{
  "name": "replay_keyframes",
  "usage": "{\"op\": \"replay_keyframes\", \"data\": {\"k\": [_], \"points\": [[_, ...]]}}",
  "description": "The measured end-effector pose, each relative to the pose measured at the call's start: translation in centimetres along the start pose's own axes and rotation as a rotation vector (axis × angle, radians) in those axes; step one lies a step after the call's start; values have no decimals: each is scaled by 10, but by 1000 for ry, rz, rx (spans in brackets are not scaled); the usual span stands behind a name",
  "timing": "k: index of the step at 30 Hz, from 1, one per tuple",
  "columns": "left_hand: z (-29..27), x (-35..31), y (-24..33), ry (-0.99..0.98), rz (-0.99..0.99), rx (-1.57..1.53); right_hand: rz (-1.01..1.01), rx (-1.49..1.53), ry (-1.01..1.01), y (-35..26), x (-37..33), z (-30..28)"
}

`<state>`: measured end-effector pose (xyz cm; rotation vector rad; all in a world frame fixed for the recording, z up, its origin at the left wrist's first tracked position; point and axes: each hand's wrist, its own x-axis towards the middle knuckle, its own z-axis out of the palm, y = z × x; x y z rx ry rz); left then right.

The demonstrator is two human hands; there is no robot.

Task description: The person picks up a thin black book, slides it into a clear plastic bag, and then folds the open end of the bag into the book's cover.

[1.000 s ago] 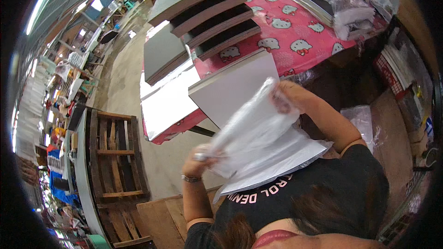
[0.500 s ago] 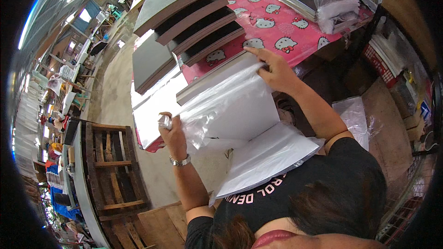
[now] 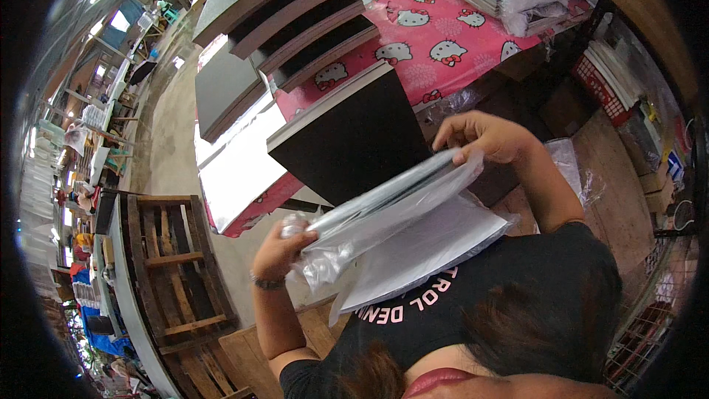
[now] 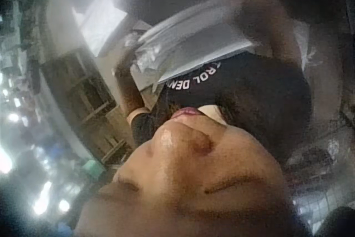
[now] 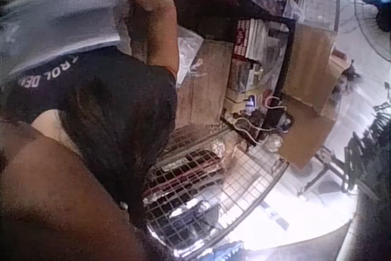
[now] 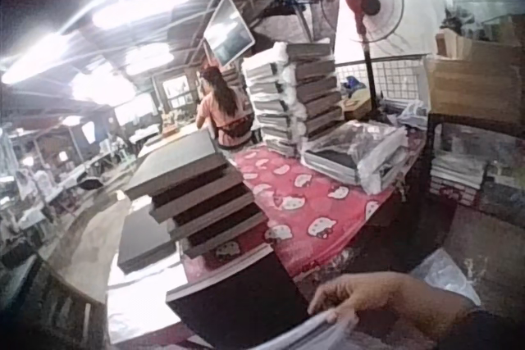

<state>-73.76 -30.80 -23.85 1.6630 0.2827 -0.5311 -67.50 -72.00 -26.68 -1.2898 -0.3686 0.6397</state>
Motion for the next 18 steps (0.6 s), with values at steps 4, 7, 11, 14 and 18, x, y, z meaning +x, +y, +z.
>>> {"op": "replay_keyframes", "data": {"k": [4,7,11,14,18], "points": [[-2,71,-108,-306,-287,-141,284,320,-31,111,7,-45],[-1,118,-183,-364,-419,-188,437,474,117,210,8,-92],[12,125,-224,-146,-137,-419,312,278,70,131,15,-45],[15,83,-182,-142,-14,-337,230,30,-26,37,-17,1],[-9,89,-166,-258,-101,-184,339,-80,16,56,-18,-8]]}}
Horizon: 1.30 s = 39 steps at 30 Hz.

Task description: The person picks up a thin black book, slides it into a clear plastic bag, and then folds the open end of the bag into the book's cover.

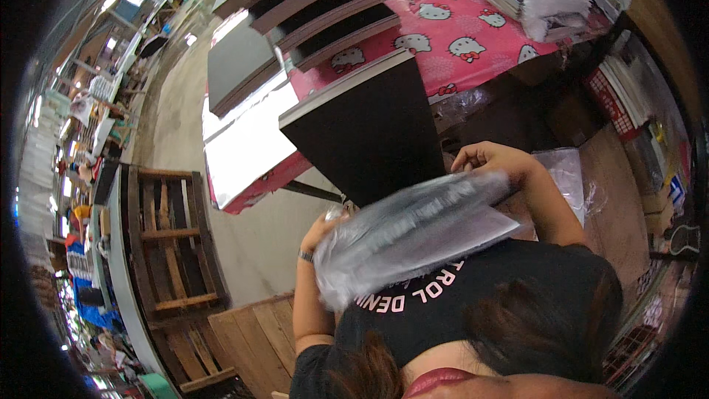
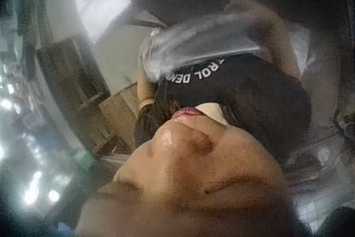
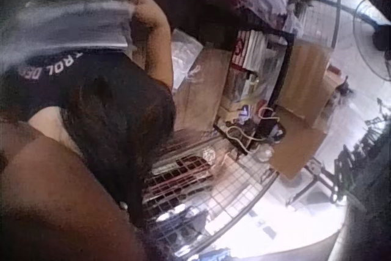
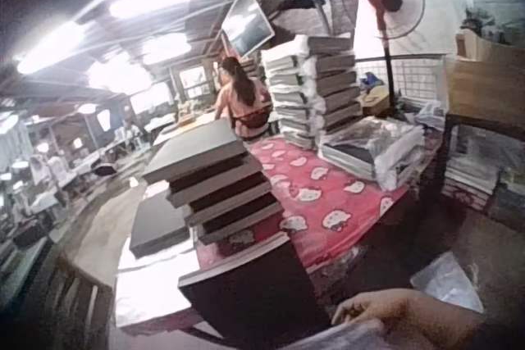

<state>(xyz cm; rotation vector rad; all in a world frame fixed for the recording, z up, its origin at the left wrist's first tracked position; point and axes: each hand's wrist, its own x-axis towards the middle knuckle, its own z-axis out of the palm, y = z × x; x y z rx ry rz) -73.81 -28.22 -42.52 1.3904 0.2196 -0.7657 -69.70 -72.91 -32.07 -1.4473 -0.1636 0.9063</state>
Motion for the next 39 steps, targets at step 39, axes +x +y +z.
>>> {"op": "replay_keyframes", "data": {"k": [39], "points": [[143,-68,176,60,826,-329,-829,-377,69,-110,96,127]]}}
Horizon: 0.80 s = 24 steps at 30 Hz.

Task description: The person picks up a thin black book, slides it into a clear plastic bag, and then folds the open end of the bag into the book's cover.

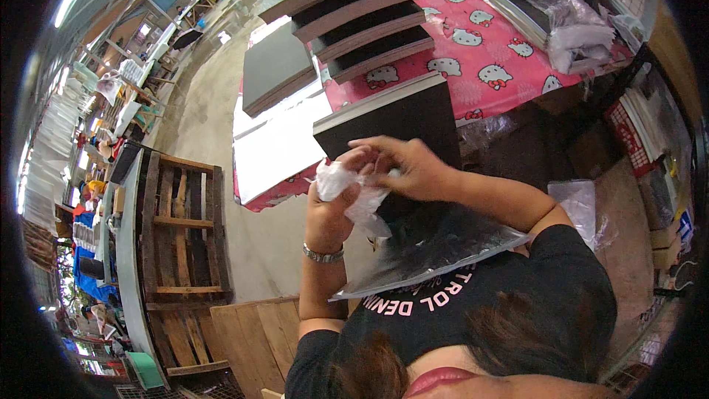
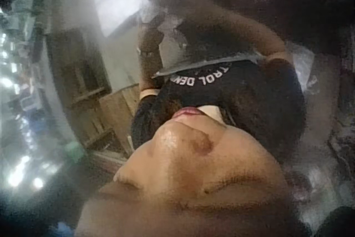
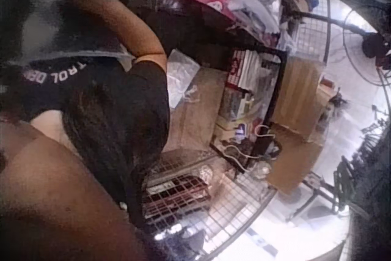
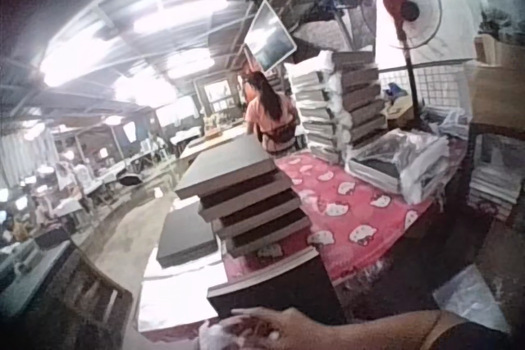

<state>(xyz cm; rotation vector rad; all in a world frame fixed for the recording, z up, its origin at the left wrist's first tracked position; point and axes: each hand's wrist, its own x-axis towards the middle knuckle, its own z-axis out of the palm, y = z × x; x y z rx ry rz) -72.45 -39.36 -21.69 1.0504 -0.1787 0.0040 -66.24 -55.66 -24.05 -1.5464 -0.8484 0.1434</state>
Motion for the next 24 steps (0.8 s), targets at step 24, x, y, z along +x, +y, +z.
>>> {"op": "replay_keyframes", "data": {"k": [24], "points": [[-11,30,-11,169,193,42,21,252,56,10,20,-33]]}}
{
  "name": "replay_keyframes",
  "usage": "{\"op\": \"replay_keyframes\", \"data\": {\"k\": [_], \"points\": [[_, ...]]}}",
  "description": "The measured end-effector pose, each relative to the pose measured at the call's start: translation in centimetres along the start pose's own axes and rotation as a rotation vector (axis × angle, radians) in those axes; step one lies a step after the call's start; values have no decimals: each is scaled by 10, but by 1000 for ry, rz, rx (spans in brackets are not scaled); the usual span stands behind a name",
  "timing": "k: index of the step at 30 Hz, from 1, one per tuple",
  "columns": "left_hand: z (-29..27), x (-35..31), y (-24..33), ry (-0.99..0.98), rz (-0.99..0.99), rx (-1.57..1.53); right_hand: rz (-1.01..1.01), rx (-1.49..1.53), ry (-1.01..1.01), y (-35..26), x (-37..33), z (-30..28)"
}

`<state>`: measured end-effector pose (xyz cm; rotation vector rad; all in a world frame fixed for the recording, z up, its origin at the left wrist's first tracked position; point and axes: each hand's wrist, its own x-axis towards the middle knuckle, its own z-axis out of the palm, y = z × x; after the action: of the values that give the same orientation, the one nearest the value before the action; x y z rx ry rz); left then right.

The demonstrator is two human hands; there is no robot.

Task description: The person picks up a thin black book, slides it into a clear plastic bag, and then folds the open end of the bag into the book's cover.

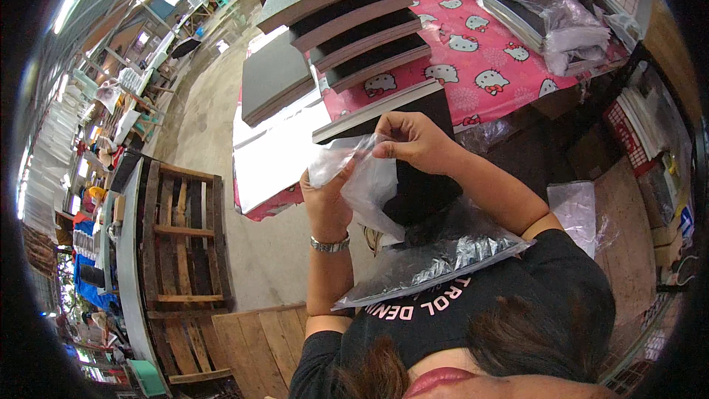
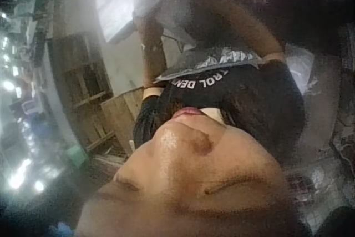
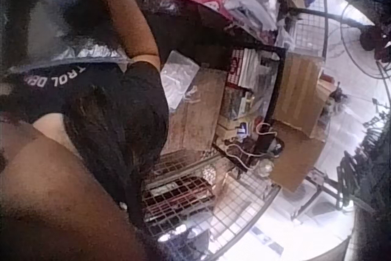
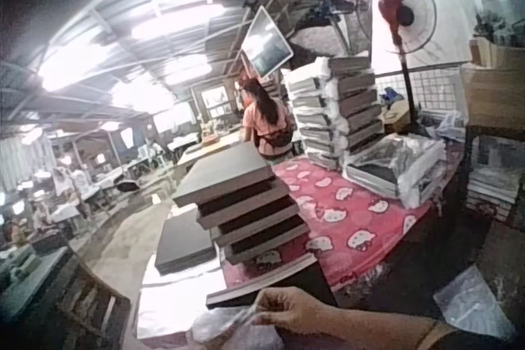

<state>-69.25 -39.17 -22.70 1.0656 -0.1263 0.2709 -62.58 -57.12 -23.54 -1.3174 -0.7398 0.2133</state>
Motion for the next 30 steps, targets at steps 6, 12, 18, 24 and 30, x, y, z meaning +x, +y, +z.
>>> {"op": "replay_keyframes", "data": {"k": [6,12,18,24,30], "points": [[2,-4,-13,117,163,159,-93,-166,182,-3,-2,5],[-12,-26,-17,-72,-86,245,140,252,-18,-8,-26,12],[-89,-61,-4,-156,-362,178,-69,134,-656,18,-60,-36],[-99,-66,15,-554,-495,130,416,-44,-502,9,-74,-58],[-100,-66,13,-656,-654,470,56,769,176,-20,-66,-56]]}}
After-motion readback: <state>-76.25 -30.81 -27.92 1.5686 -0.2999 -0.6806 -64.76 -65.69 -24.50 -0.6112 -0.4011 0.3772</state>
